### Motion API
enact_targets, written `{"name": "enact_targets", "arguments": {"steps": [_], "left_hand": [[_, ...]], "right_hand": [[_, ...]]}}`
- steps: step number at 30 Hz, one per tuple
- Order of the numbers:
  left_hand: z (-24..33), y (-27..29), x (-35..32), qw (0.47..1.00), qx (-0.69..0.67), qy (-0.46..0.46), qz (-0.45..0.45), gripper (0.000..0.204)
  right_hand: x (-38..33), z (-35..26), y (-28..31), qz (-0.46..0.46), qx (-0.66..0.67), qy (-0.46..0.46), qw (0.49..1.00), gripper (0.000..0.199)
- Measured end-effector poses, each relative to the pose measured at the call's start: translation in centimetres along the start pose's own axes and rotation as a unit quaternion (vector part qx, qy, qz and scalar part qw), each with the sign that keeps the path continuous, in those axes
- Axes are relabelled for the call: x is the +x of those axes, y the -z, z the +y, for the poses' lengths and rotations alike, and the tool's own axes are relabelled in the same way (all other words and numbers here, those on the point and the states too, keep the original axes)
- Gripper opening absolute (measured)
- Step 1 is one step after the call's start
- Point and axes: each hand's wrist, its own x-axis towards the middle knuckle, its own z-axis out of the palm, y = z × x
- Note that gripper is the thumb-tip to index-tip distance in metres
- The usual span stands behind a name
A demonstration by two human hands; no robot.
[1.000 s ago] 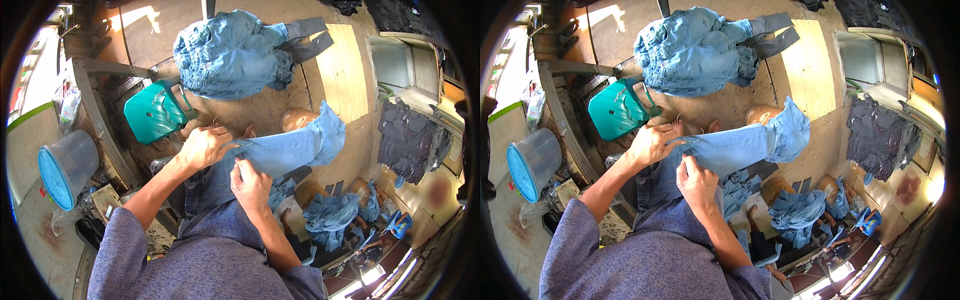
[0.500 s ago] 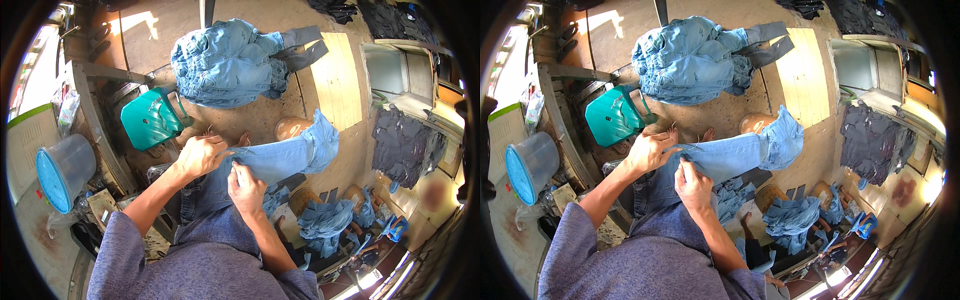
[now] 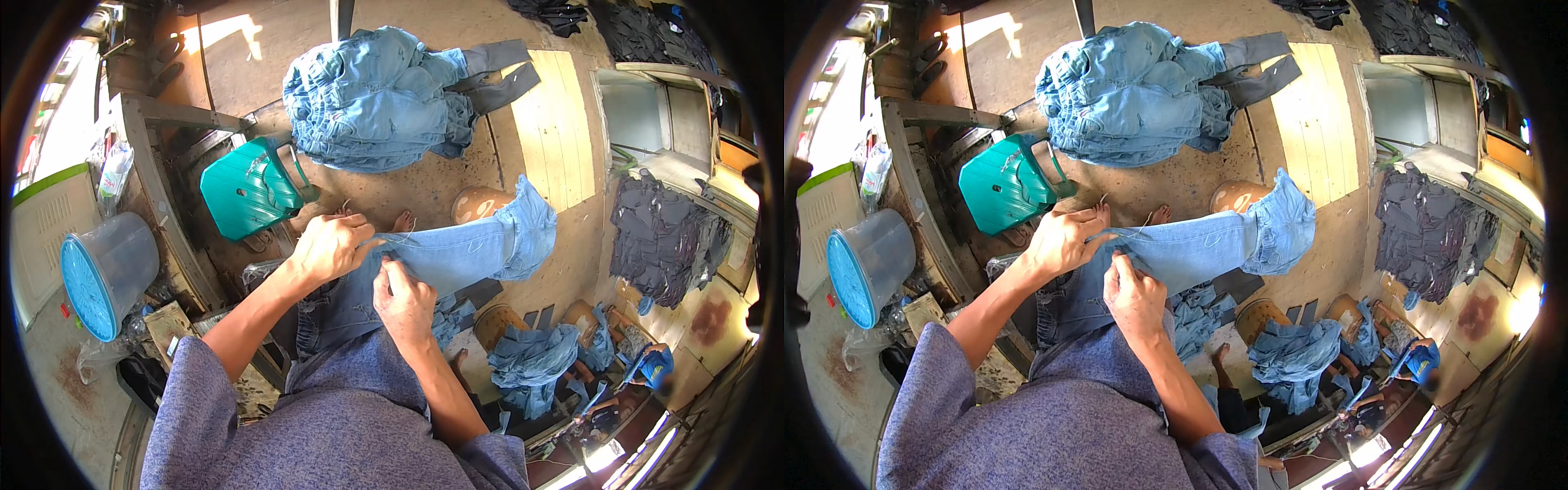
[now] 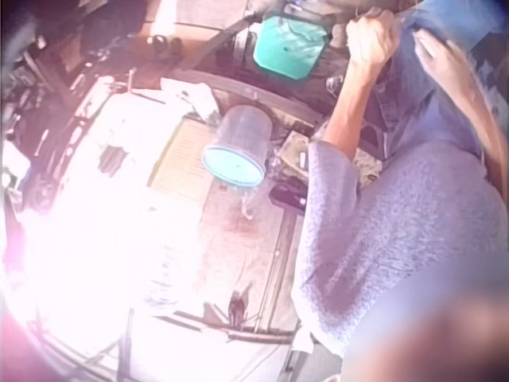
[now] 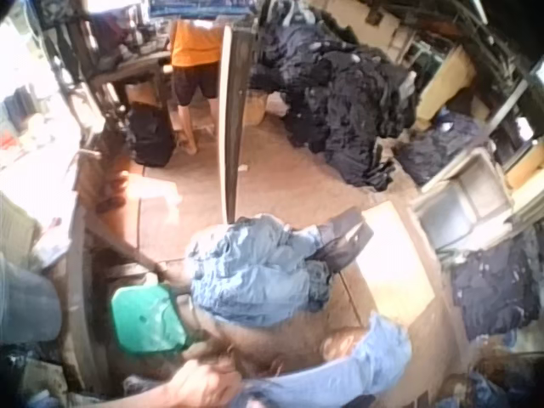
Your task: The person scrapes the seams of light blue denim jeans using a small handheld tool. They repeatedly rub the tool along the seams to create a worn effect, then place the jeans aside and pick up another pair to continue the process.
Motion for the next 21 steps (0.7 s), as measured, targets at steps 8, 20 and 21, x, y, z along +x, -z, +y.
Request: {"name": "enact_targets", "arguments": {"steps": [8, 20, 21], "left_hand": [[0.0, -0.3, -0.2, 1.0, 0.008, 0.005, 0.019, 0.03], [0.2, -0.4, 0.0, 1.0, 0.008, 0.014, 0.026, 0.026], [0.2, -0.5, 0.0, 1.0, 0.005, 0.027, 0.008, 0.033]], "right_hand": [[-1.7, -0.3, 0.4, 0.041, 0.055, -0.001, 0.998, 0.008], [-1.7, -0.2, 0.1, 0.047, 0.054, 0.001, 0.997, 0.007], [-1.6, -0.1, -0.1, 0.054, 0.053, 0.009, 0.997, 0.007]]}}
